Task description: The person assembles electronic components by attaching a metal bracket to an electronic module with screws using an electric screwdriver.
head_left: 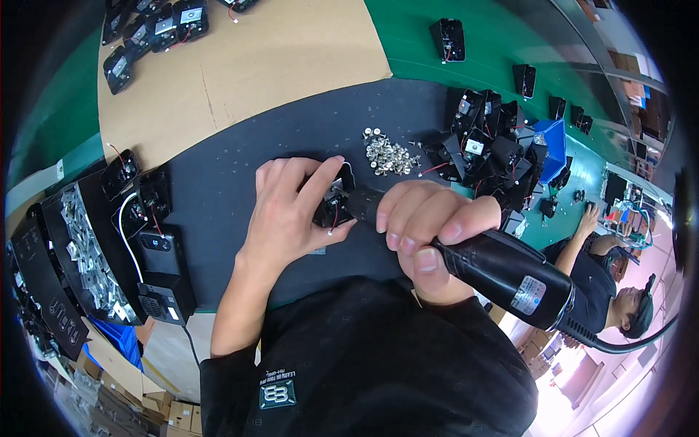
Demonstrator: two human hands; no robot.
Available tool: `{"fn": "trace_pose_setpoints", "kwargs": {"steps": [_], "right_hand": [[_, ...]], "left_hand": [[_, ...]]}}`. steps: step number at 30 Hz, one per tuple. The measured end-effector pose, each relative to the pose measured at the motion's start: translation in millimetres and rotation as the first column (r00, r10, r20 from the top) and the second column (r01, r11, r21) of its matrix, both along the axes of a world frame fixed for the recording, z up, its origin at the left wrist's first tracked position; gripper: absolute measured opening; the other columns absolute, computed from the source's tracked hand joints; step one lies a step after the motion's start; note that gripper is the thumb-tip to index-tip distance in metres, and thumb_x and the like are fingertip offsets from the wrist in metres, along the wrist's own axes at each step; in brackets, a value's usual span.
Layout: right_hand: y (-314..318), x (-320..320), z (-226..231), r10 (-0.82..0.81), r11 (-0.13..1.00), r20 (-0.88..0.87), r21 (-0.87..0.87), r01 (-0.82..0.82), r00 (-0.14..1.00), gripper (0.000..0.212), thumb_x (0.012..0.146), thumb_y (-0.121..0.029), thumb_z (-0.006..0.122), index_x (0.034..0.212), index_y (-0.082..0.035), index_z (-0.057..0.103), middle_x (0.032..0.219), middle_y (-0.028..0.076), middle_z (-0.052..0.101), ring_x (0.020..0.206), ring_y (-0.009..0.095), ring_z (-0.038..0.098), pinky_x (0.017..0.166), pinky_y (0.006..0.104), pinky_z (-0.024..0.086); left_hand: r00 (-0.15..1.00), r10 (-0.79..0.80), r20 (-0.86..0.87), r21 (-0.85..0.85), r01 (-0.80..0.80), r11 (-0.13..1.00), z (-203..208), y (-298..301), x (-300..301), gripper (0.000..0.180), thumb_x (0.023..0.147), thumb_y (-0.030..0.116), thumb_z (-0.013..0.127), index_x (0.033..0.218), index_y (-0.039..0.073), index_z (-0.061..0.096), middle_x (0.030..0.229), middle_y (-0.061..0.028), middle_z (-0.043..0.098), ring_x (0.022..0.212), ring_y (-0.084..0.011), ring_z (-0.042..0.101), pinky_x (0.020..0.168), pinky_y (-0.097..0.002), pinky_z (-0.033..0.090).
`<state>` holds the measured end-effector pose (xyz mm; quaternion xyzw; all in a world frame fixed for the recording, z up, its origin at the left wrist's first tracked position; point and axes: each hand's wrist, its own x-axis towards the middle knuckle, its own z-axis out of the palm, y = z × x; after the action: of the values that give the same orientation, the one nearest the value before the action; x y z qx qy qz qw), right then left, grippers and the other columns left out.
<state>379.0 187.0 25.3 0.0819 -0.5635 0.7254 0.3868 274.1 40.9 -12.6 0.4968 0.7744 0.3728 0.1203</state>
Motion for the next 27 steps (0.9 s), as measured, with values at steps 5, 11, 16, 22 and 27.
{"fn": "trace_pose_setpoints", "kwargs": {"steps": [5,11,16,22,27], "right_hand": [[3,-7,7,0.072,0.997,0.176,-0.027,-0.068,0.982,0.030,0.087,-0.011,0.068,0.097,-0.015,0.040,0.068,0.001,0.052,0.056,0.016,0.053,0.059,0.0333,0.047],[4,-21,8,0.103,0.995,0.186,-0.034,-0.099,0.977,0.033,0.085,-0.006,0.066,0.100,-0.013,0.038,0.068,0.002,0.052,0.056,0.016,0.053,0.059,0.0334,0.049],[10,-20,5,0.196,0.980,0.135,-0.002,-0.197,0.971,0.033,0.084,-0.005,0.066,0.101,-0.013,0.038,0.067,0.001,0.052,0.057,0.016,0.055,0.059,0.0338,0.049],[27,-3,23,0.118,0.993,-0.079,-0.013,-0.120,0.990,0.044,0.084,-0.014,0.069,0.117,-0.015,0.039,0.065,-0.001,0.052,0.056,0.015,0.054,0.056,0.0306,0.047],[50,16,16,-0.242,0.969,0.053,-0.038,0.245,0.969,0.046,0.082,-0.012,0.061,0.123,-0.009,0.041,0.068,0.002,0.049,0.057,0.015,0.049,0.059,0.0329,0.043]], "left_hand": [[1.000,-0.020,0.004,0.016,0.020,1.000,-2,2,-6,0.075,0.049,0.025,0.086,0.118,0.008,0.062,0.094,-0.0060,0.054,0.091,-0.0264,0.052,0.086,-0.0402,0.039],[0.999,-0.036,0.013,0.048,0.035,0.998,-4,3,-7,0.074,0.049,0.029,0.085,0.116,0.007,0.063,0.091,-0.0060,0.054,0.089,-0.0256,0.052,0.086,-0.0399,0.038],[0.999,-0.037,-0.011,0.043,0.037,0.998,1,3,-7,0.073,0.051,0.029,0.084,0.117,0.007,0.063,0.091,-0.0060,0.054,0.089,-0.0255,0.052,0.087,-0.0399,0.038],[1.000,-0.025,-0.001,-0.060,0.024,0.998,7,0,-2,0.073,0.054,0.028,0.085,0.119,0.008,0.059,0.098,-0.0082,0.057,0.096,-0.0280,0.054,0.090,-0.0410,0.038],[1.000,0.016,-0.005,-0.105,-0.016,0.994,15,16,-15,0.076,0.057,0.021,0.083,0.124,0.002,0.054,0.116,-0.0169,0.059,0.108,-0.0351,0.054,0.094,-0.0425,0.041]]}}
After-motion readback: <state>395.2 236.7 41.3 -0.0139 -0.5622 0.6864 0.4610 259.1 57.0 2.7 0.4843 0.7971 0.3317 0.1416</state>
